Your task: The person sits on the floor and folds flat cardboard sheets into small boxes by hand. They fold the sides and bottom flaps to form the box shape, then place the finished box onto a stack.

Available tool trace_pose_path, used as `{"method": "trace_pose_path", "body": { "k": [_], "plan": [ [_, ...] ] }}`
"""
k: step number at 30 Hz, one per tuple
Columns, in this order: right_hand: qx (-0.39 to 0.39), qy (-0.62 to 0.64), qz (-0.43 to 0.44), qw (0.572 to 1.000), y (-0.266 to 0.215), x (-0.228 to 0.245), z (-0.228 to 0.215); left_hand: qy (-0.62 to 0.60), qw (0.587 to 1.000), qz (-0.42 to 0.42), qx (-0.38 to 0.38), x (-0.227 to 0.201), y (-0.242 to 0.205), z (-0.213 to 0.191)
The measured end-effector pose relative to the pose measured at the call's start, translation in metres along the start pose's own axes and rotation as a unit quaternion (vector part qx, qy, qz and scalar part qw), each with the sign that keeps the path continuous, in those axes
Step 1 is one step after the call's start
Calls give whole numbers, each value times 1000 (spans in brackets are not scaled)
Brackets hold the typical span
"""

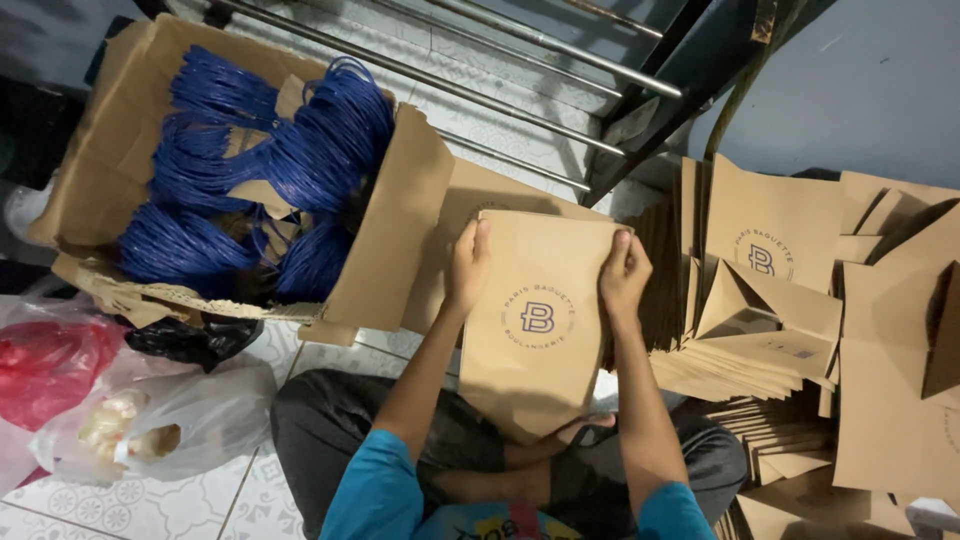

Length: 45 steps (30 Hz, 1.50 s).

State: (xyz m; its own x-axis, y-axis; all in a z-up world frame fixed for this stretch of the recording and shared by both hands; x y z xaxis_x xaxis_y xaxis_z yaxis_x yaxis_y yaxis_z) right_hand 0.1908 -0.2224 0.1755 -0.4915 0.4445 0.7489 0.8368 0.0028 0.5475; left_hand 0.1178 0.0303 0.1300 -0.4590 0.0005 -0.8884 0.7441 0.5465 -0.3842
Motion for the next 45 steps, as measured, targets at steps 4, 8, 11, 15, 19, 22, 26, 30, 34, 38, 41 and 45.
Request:
{"method": "trace_pose_path", "body": {
  "k": [4,8,11,15,19,22,26,30,34,38,41,45],
  "plan": [
    [67,41,52,996,-6,-59,19,20,998,-54,-20,3,9,1],
    [103,6,52,993,-12,-53,23,-52,995,14,-87,42,47,8],
    [73,-6,52,996,-12,-46,23,-37,995,-17,-92,38,49,11],
    [105,26,59,992,-12,-66,27,-65,991,-30,-117,49,62,17],
    [148,50,83,984,-27,-56,30,-81,980,17,-180,69,89,16],
    [122,34,101,987,-47,-69,32,-65,993,3,-102,86,84,24],
    [85,-69,149,983,-69,-135,44,51,995,66,-60,139,70,39],
    [95,-48,198,974,-68,-148,64,80,983,133,-98,150,67,33],
    [243,-87,291,921,-87,-122,71,90,970,172,-146,143,70,28],
    [199,-82,199,956,-90,-112,76,56,980,143,-123,140,77,30],
    [189,-116,187,957,-86,-96,79,123,970,150,-144,141,78,30],
    [195,-206,164,945,-88,-89,83,197,965,150,-88,89,46,7]
  ]
}}
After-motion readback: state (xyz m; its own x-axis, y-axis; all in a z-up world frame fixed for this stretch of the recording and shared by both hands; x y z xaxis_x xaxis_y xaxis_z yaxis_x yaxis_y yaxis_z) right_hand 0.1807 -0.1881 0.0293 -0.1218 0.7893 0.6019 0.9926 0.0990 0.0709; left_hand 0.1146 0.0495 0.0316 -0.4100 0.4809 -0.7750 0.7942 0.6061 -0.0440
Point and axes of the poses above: each hand's wrist, its own y-axis towards the middle knuckle, its own z-axis out of the palm, x = y × z, the point moved 4 cm from there along y, towards the middle knuckle, and after that the axes turned 9 degrees about -z, right-handed, at the moved point
